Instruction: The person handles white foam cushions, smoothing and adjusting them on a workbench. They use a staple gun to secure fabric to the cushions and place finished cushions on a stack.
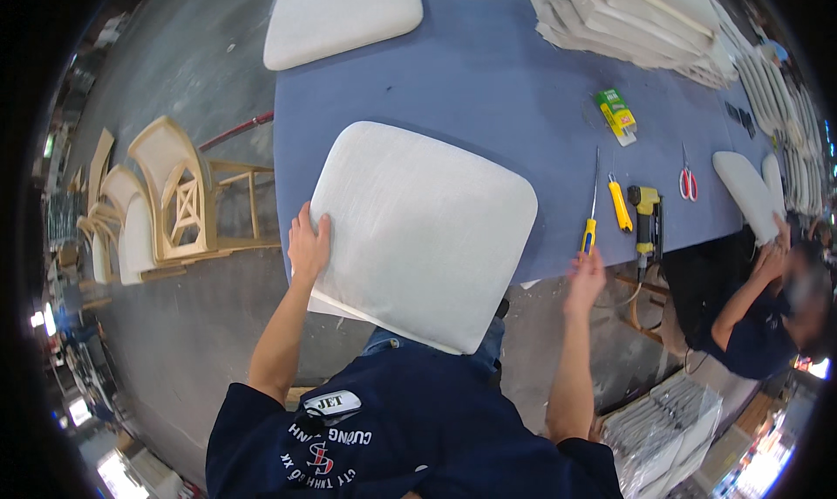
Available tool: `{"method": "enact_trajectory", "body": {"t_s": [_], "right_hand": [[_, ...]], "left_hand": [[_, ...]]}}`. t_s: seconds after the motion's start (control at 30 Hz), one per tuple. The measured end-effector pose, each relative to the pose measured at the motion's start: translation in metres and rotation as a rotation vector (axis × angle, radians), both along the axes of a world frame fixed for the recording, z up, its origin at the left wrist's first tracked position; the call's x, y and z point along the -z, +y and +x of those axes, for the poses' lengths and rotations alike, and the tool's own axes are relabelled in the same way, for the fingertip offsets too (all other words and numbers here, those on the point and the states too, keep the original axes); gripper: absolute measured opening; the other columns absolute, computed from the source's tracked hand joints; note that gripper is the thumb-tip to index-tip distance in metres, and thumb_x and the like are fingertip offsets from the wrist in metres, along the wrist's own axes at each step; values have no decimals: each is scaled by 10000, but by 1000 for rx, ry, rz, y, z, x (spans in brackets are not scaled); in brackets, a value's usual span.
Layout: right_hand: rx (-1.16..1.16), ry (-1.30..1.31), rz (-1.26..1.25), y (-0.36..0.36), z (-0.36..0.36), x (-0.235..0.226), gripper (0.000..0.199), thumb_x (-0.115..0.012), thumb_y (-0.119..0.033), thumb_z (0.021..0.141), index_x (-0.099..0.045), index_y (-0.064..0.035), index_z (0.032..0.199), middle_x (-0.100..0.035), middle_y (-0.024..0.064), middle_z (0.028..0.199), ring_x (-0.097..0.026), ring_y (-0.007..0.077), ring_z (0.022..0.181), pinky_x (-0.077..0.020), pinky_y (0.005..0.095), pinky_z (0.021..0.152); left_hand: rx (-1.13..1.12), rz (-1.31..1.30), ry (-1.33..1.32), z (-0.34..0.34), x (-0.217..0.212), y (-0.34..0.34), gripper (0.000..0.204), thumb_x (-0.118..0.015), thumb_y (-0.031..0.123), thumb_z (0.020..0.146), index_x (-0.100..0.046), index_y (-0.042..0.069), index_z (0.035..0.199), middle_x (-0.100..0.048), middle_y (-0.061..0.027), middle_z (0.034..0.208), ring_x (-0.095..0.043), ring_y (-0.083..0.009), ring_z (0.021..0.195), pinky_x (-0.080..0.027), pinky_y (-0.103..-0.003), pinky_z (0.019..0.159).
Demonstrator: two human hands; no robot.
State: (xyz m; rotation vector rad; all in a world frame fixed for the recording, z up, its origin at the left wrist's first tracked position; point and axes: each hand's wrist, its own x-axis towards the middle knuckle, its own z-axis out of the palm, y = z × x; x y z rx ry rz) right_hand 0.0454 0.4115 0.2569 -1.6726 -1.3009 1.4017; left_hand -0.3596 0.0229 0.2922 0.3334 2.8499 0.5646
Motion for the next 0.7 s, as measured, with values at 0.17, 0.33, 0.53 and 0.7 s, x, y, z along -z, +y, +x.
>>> {"method": "enact_trajectory", "body": {"t_s": [0.17, 0.33, 0.53, 0.7], "right_hand": [[-179, 189, -109, -120, -66, 39, 537, -444, -361, 1150, -496, 2, 1541, -617, 128, 1442, -584, 236, 1281, -450, 361, 1102], [-123, 32, -100, -123, -102, 5, 581, -433, -374, 1149, -487, 70, 1519, -611, 174, 1458, -554, 266, 1347, -388, 373, 1175], [-170, 121, 27, -119, -119, -42, 615, -456, -371, 1139, -444, 87, 1549, -567, 194, 1521, -532, 255, 1383, -390, 372, 1179], [-337, 131, 264, -59, -148, -83, 564, -479, -312, 1124, -465, 64, 1544, -617, 198, 1469, -574, 277, 1348, -409, 367, 1161]], "left_hand": [[26, 30, -72, -9, -1, 16, 685, -510, 537, 1046, -464, 96, 1569, -573, -212, 1426, -560, -436, 1309, -457, -548, 1087], [-76, 116, -216, -36, 7, 7, 638, -467, 521, 1067, -553, 44, 1481, -633, -234, 1385, -594, -436, 1302, -452, -511, 1099], [-87, 379, -271, -60, 10, -1, 584, -412, 476, 1097, -614, -5, 1362, -696, -253, 1265, -638, -385, 1247, -463, -449, 1058], [-54, 459, -261, -66, -38, 9, 537, -381, 437, 1114, -609, -7, 1311, -697, -258, 1248, -641, -395, 1229, -460, -475, 1035]]}}
